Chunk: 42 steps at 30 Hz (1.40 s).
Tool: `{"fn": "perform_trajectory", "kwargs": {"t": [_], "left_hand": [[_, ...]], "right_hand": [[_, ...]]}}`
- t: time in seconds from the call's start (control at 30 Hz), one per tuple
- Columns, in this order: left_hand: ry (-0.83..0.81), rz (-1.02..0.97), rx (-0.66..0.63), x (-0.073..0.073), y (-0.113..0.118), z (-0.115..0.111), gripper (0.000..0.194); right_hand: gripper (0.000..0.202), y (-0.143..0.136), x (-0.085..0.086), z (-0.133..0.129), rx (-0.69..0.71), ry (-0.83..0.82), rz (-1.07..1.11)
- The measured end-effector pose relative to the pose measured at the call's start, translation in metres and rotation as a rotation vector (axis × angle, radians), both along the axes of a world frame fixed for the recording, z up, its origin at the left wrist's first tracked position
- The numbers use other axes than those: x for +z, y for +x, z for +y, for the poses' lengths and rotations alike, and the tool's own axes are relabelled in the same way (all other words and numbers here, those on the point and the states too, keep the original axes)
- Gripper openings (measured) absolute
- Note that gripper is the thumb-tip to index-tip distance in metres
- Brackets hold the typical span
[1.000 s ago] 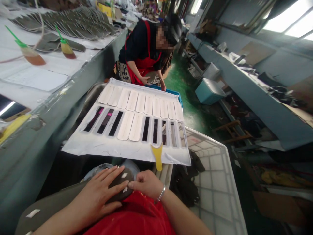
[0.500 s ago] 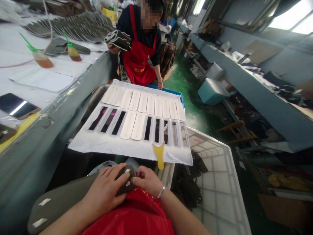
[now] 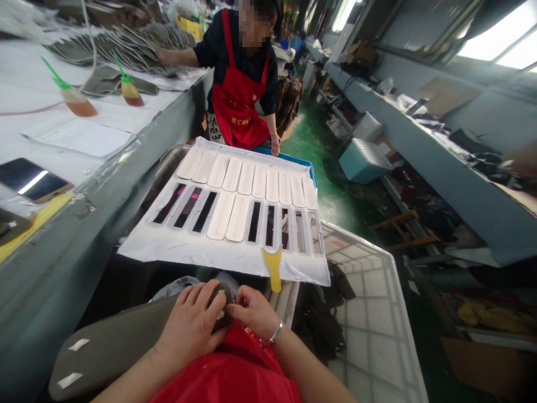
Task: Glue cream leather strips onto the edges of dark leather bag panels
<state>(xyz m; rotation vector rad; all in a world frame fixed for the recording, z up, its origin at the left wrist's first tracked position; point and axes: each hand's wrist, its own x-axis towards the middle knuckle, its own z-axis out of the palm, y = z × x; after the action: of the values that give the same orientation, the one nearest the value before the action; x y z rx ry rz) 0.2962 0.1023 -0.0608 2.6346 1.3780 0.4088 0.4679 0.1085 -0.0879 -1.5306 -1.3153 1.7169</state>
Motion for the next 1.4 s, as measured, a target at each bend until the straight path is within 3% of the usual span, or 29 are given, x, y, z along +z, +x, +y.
{"fn": "perform_trajectory", "kwargs": {"t": [0.2, 0.43, 0.63, 0.9, 1.0, 1.07, 1.17, 1.27, 1.33, 1.4], "left_hand": [[0.039, -0.066, -0.017, -0.009, -0.011, -0.001, 0.037], [0.094, -0.047, 0.019, -0.023, -0.030, 0.000, 0.077], [0.097, -0.048, 0.040, -0.020, -0.022, 0.003, 0.067], [0.125, -0.128, 0.085, -0.018, -0.022, 0.001, 0.062], [0.113, -0.064, 0.061, -0.021, -0.024, 0.000, 0.062], [0.108, -0.005, 0.033, -0.021, -0.024, 0.000, 0.061], [0.121, 0.037, -0.004, -0.015, -0.030, -0.003, 0.068], [0.192, -0.004, 0.013, -0.003, -0.058, -0.014, 0.076], [0.270, -0.066, 0.176, 0.004, -0.090, -0.031, 0.058], [0.273, -0.150, 0.473, 0.009, -0.126, -0.052, 0.037]], "right_hand": [[0.028, -0.001, -0.002, -0.003, -0.017, 0.017, 0.050], [0.023, 0.000, 0.002, 0.000, -0.018, 0.036, 0.019], [0.021, -0.002, 0.008, 0.003, -0.006, -0.002, -0.061], [0.018, -0.008, 0.020, 0.000, 0.078, 0.147, -0.364], [0.014, -0.011, 0.027, 0.002, 0.119, 0.343, -0.475], [0.032, -0.014, 0.028, 0.004, 0.219, 0.632, -0.565], [0.058, -0.020, 0.018, 0.007, 0.457, 1.018, -0.688], [0.058, -0.022, 0.004, 0.011, 0.582, 1.166, -0.817], [0.057, -0.022, 0.001, 0.015, 0.621, 1.230, -0.881], [0.057, -0.024, 0.005, 0.019, 0.644, 1.283, -0.929]]}}
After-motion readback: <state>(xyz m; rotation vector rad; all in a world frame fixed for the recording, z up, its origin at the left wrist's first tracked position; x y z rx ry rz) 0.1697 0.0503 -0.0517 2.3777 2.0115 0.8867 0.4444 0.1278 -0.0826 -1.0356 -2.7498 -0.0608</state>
